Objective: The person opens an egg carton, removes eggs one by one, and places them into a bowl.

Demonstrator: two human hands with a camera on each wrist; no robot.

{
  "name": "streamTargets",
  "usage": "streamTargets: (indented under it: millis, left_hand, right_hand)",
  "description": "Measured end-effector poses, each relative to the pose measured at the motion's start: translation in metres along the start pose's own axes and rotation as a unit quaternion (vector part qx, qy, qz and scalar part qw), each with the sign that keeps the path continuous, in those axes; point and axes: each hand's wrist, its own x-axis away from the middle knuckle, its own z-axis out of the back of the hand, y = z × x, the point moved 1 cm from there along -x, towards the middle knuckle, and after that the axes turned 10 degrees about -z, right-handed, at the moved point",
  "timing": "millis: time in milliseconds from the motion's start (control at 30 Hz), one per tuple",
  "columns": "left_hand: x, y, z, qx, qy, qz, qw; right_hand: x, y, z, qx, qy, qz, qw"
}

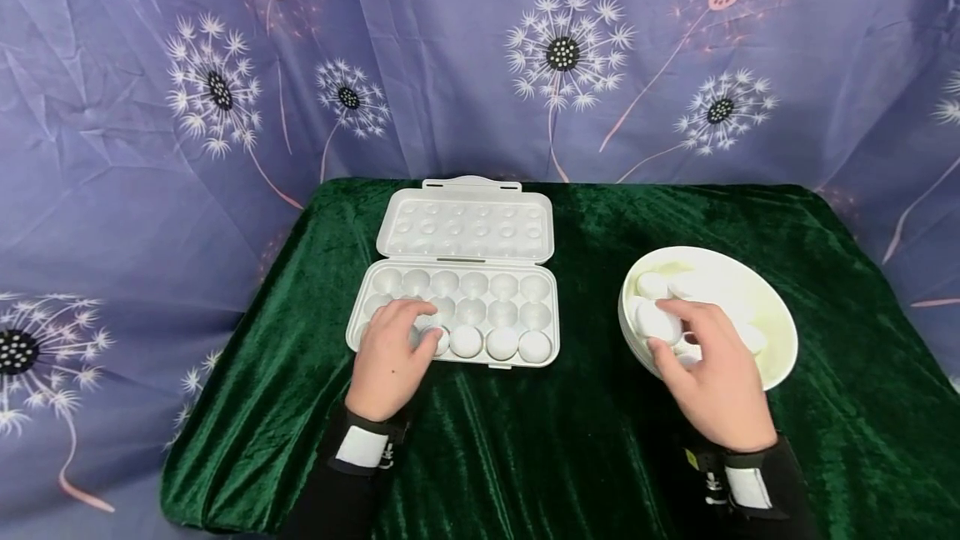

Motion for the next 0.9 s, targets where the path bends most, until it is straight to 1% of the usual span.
streamTargets:
  millis: [67,133,267,367,500,567,733,900]
  left_hand:
    - [0.001,-0.006,0.003,-0.010,0.003,0.008,0.9999]
    - [0.002,-0.011,0.005,-0.017,0.000,0.017,0.9997]
    - [0.005,-0.017,0.005,-0.021,-0.013,0.037,0.9990]
    - [0.006,-0.017,0.002,-0.019,-0.025,0.040,0.9987]
    - [0.006,-0.016,-0.002,-0.019,-0.047,0.036,0.9981]
    - [0.006,-0.017,-0.004,-0.020,-0.056,0.040,0.9975]
    - [0.007,-0.018,-0.005,-0.024,-0.069,0.049,0.9961]
    - [0.007,-0.018,-0.008,-0.039,-0.097,0.037,0.9939]
  right_hand:
    - [-0.001,0.007,0.004,0.014,0.009,-0.014,1.000]
    - [0.000,0.013,0.006,0.029,0.007,-0.031,0.999]
    - [0.001,0.020,0.007,0.058,-0.025,-0.070,0.996]
    - [0.001,0.023,0.006,0.075,-0.042,-0.088,0.992]
    - [0.002,0.027,0.003,0.085,-0.043,-0.099,0.990]
    - [0.003,0.028,0.002,0.087,-0.041,-0.103,0.990]
    - [0.005,0.030,0.000,0.088,-0.033,-0.106,0.990]
    - [0.005,0.029,-0.001,0.076,-0.023,-0.101,0.992]
